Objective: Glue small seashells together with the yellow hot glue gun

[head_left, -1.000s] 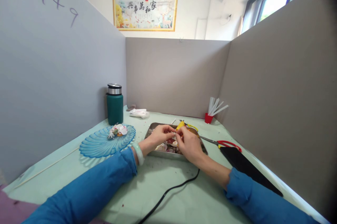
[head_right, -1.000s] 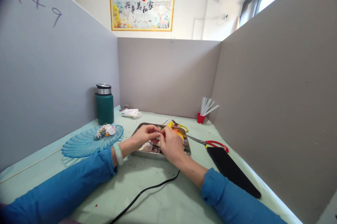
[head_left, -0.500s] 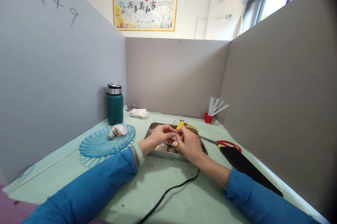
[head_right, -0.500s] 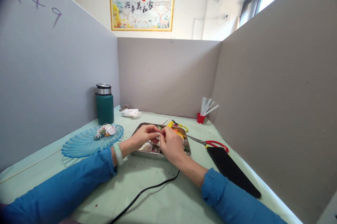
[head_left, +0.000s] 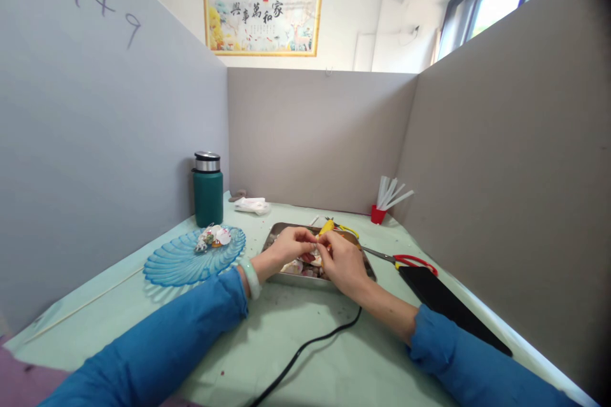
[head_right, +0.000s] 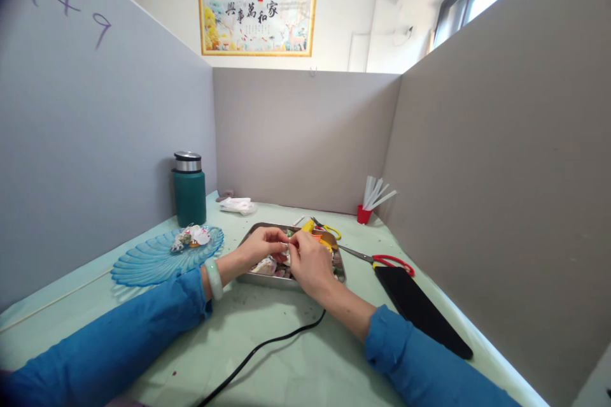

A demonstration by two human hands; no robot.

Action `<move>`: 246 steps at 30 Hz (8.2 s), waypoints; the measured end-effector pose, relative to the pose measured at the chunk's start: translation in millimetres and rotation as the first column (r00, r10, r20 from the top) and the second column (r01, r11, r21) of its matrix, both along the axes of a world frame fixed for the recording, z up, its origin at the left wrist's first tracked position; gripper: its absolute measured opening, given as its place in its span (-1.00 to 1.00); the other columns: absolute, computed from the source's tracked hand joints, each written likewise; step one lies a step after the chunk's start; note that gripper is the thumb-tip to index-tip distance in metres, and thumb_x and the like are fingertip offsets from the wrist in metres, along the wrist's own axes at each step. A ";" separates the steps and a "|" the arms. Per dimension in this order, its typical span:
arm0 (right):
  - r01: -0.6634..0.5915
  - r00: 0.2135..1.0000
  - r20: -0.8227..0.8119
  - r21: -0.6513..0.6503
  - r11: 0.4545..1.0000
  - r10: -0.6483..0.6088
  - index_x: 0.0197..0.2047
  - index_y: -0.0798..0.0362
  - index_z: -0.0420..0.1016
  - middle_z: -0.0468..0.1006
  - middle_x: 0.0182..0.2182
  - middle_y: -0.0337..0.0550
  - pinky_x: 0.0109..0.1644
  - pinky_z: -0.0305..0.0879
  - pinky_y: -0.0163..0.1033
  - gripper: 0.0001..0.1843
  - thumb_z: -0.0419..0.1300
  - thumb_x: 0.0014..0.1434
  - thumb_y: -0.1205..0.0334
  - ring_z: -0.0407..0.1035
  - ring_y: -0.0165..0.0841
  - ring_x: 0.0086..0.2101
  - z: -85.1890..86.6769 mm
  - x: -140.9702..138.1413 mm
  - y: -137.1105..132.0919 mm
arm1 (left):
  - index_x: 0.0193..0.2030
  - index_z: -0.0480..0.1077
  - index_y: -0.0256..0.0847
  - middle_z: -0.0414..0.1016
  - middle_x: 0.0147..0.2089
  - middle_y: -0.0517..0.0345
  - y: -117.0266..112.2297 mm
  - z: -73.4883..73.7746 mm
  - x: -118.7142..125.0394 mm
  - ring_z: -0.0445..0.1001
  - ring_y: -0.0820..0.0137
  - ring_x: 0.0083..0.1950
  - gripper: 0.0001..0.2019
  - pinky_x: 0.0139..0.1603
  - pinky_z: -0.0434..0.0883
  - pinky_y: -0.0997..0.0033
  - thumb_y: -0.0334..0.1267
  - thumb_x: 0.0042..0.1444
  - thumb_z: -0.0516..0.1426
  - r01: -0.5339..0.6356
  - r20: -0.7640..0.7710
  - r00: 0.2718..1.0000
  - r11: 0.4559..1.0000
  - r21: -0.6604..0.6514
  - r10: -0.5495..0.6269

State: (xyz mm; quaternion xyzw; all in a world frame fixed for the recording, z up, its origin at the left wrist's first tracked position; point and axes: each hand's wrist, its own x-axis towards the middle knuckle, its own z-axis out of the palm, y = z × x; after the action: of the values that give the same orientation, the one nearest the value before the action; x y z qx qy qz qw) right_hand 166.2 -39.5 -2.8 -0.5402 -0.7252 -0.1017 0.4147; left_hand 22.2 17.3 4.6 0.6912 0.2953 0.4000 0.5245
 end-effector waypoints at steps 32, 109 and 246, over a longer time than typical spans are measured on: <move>-0.006 0.999 -0.050 -0.044 0.999 0.004 -0.34 0.03 0.34 0.44 -0.47 -0.24 -0.38 0.06 -0.37 -0.83 -0.03 0.15 0.20 0.30 -0.43 -0.46 -0.1 1.8 3.7 | -0.40 0.38 -0.37 0.40 -0.53 0.18 -3.6 2.7 1.5 0.39 0.51 -0.55 -0.78 -0.45 0.38 0.48 -0.26 -0.18 0.22 -0.039 0.040 0.998 0.998 0.056 0.037; -0.031 0.999 0.007 -0.112 0.993 0.032 -0.26 0.01 0.28 0.43 -0.49 -0.25 -0.44 0.01 -0.38 -0.85 0.00 0.15 0.14 0.30 -0.42 -0.48 -2.8 1.8 4.1 | -0.39 0.37 -0.38 0.42 -0.53 0.15 -1.5 1.4 2.7 0.41 0.51 -0.55 -0.90 -0.46 0.39 0.49 -0.43 -0.12 0.14 -0.064 0.017 0.998 0.997 0.031 0.063; -0.002 1.000 -0.008 -0.082 0.997 0.002 -0.29 0.04 0.31 0.45 -0.49 -0.23 -0.40 0.04 -0.36 -0.81 -0.09 0.20 0.21 0.33 -0.40 -0.46 2.1 0.1 1.5 | -0.36 0.44 -0.40 0.44 -0.48 0.12 -2.7 2.7 2.1 0.39 0.51 -0.51 -0.78 -0.40 0.39 0.47 -0.29 -0.17 0.21 -0.038 0.048 0.998 0.999 0.008 0.038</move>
State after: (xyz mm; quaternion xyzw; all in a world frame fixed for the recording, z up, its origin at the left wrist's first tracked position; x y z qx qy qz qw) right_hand 166.4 -38.1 -0.6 -0.5565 -0.7276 -0.0695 0.3951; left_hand 24.3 14.6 7.3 0.6779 0.2939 0.4278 0.5206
